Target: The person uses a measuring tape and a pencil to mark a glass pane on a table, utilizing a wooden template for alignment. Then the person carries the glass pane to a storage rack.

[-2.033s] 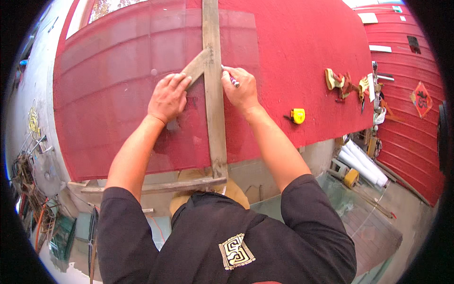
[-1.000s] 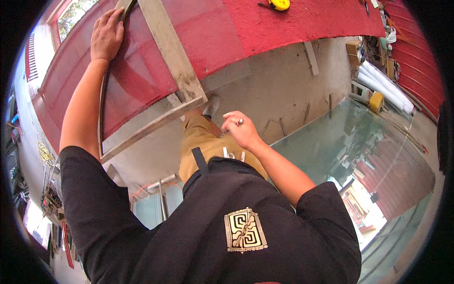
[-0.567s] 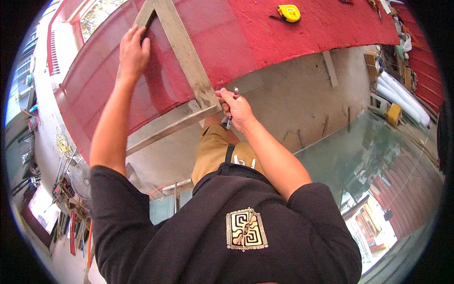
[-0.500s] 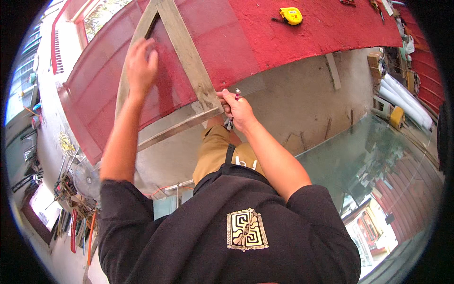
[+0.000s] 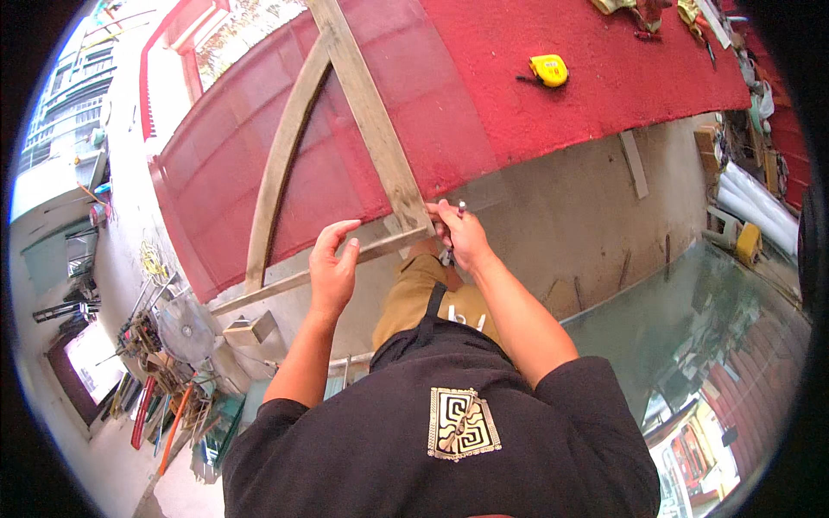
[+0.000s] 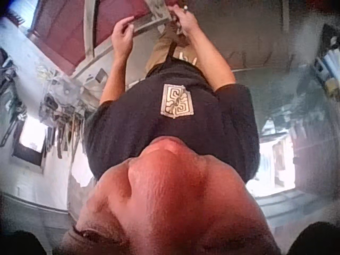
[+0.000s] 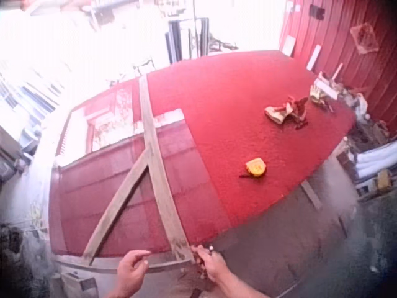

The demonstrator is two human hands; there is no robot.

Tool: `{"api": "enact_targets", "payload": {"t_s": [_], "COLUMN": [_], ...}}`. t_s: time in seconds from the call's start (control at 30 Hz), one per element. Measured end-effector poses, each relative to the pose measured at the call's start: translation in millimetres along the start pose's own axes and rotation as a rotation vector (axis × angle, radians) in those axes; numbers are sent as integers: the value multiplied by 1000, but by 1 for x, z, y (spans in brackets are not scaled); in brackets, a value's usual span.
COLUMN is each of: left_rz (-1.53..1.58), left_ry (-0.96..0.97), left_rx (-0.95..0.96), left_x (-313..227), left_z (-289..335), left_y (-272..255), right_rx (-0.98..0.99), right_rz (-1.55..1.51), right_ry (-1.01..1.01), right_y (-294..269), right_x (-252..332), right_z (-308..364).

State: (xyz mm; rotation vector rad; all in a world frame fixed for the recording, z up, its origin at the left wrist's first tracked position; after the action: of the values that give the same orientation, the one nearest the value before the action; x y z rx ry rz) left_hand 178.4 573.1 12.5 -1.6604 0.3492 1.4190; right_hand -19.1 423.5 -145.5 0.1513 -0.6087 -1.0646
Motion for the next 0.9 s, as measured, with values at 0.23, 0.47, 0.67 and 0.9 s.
{"api": "enact_targets", "payload": {"t_s": [0.23,0.47,0.67,0.9], "left_rz": [557,1442,1409,1454], "left_ry": [209,1036,542,508], "left_rx": [47,296,228,456], "left_x": [-174,-433,-525,-588], "left_z": [-57,-45,-59,-41], "left_y": [-22,-92,-69,31], "right_rx": [-83,-105,-84,-60], "right_rz": [-18,-131,-198,-227], "right_ry": [-208,-374,-439,-536], "right_y": [-10,-43,-78,-129], "right_x": [50,128,168,161], "right_z": [50,138,220,332]}}
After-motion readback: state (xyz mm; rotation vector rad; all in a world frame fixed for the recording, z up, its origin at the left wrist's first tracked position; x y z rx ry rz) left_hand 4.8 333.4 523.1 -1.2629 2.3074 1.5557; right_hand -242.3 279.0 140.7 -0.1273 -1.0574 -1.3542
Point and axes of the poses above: each hand's wrist, its own z-axis away from the middle knuckle, its own y-axis out of the palm, x = y × z, the point moved 10 cm from there along -z, towards the middle knuckle, and after that the axes turned 12 degrees about y, right-handed, at the moved point
